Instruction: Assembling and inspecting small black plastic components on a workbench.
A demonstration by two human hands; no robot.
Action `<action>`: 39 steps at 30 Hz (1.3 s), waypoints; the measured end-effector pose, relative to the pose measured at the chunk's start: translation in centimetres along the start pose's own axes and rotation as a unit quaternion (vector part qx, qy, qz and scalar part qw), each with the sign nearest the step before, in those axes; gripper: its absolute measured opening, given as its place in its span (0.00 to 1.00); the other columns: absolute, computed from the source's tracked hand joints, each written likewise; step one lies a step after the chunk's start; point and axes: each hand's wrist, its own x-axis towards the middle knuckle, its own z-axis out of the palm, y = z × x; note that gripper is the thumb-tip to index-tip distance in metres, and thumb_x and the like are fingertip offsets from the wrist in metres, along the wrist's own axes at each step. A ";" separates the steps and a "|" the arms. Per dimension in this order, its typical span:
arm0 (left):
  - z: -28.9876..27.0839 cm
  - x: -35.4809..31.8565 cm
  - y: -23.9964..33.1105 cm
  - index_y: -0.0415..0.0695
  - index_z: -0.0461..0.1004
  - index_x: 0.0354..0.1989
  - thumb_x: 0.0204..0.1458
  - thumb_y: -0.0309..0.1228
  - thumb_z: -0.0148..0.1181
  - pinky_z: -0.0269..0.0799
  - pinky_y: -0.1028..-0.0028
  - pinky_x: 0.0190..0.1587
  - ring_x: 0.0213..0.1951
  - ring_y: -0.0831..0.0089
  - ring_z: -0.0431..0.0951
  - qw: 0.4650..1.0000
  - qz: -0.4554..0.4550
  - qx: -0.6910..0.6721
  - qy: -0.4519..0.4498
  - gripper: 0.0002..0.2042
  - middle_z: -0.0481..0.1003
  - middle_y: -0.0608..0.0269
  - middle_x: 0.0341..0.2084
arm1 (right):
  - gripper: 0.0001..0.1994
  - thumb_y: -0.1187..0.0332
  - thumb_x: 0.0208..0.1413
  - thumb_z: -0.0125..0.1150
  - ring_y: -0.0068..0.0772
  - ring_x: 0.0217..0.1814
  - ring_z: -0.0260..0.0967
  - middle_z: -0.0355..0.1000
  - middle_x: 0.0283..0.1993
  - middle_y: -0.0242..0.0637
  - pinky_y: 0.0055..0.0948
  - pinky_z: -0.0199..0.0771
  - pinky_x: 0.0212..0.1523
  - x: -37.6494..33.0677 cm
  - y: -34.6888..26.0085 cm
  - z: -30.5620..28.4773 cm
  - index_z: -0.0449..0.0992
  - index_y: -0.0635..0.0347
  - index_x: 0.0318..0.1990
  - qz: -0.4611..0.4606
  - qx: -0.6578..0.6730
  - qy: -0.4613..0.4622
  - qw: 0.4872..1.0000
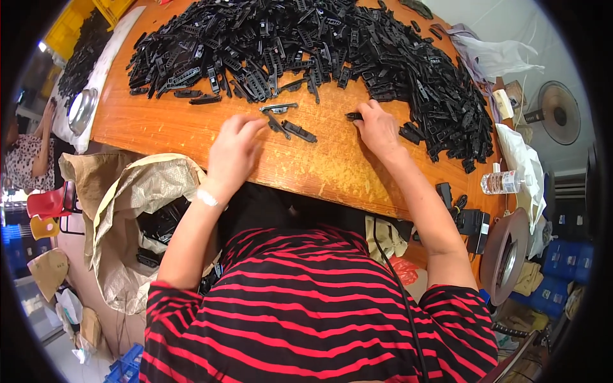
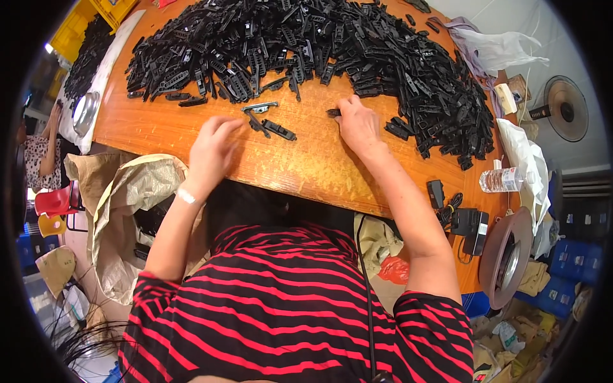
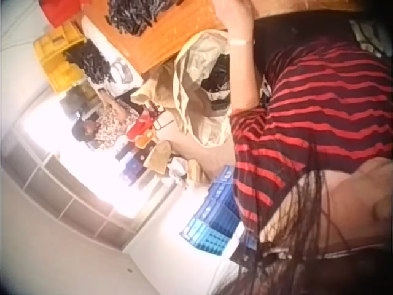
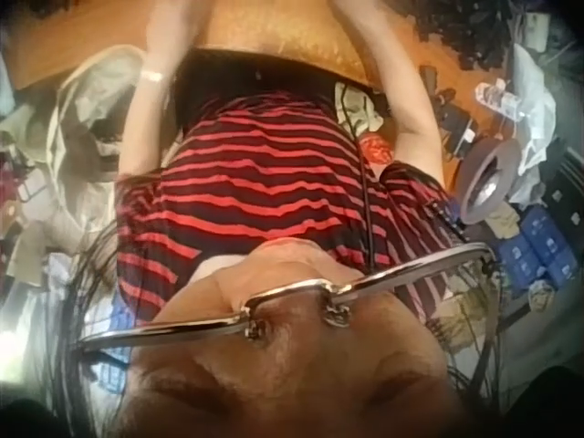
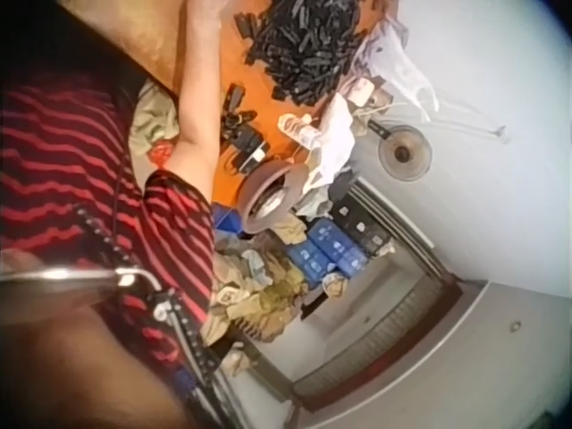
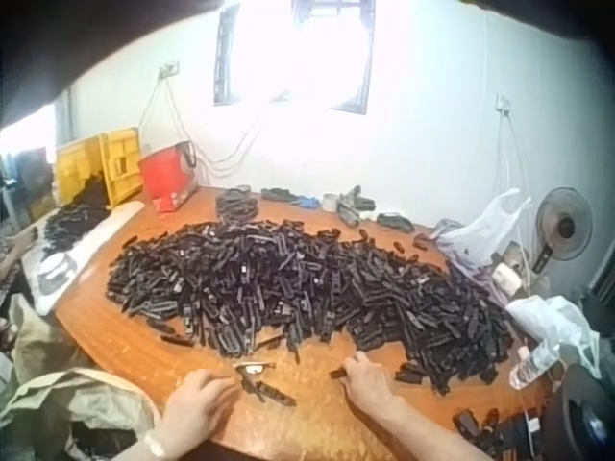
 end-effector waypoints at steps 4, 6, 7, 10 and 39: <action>3.3 2.8 -0.8 0.45 0.75 0.40 0.41 0.22 0.64 0.72 0.63 0.44 0.45 0.58 0.72 0.998 0.055 0.009 -0.029 0.15 0.72 0.59 0.40 | 0.09 0.69 0.51 0.66 0.48 0.37 0.73 0.73 0.37 0.40 0.40 0.73 0.37 -1.9 -2.1 -0.3 0.77 0.58 0.39 -0.039 0.075 0.019 0.996; 4.1 3.0 -1.6 0.45 0.75 0.40 0.40 0.22 0.64 0.72 0.64 0.44 0.45 0.58 0.72 0.997 0.060 0.029 -0.046 0.15 0.72 0.60 0.40 | 0.08 0.69 0.50 0.66 0.45 0.35 0.74 0.73 0.35 0.40 0.38 0.74 0.35 -3.2 -4.3 -0.3 0.78 0.58 0.37 -0.076 0.142 0.009 0.987; 4.3 3.1 -1.7 0.44 0.75 0.39 0.40 0.22 0.65 0.71 0.64 0.44 0.45 0.58 0.72 0.994 0.071 0.046 -0.062 0.15 0.72 0.60 0.40 | 0.07 0.68 0.50 0.66 0.44 0.35 0.74 0.73 0.34 0.40 0.38 0.74 0.35 -3.8 -5.3 -0.1 0.78 0.58 0.37 -0.090 0.160 0.000 0.983; 3.6 3.0 -1.4 0.44 0.73 0.33 0.40 0.24 0.66 0.71 0.64 0.41 0.45 0.59 0.71 0.994 0.066 0.065 -0.066 0.11 0.72 0.62 0.39 | 0.09 0.68 0.48 0.67 0.46 0.34 0.74 0.72 0.35 0.40 0.39 0.74 0.34 -4.7 -7.8 1.3 0.77 0.58 0.37 -0.110 0.171 0.001 0.979; 3.7 1.1 5.5 0.40 0.69 0.46 0.56 0.25 0.61 0.74 0.79 0.37 0.35 0.77 0.77 0.706 -0.377 -0.599 0.040 0.11 0.76 0.62 0.36 | 0.13 0.73 0.60 0.57 0.16 0.23 0.66 0.72 0.28 0.31 0.18 0.67 0.23 -4.8 -10.8 1.7 0.68 0.66 0.51 0.035 0.471 -0.003 0.881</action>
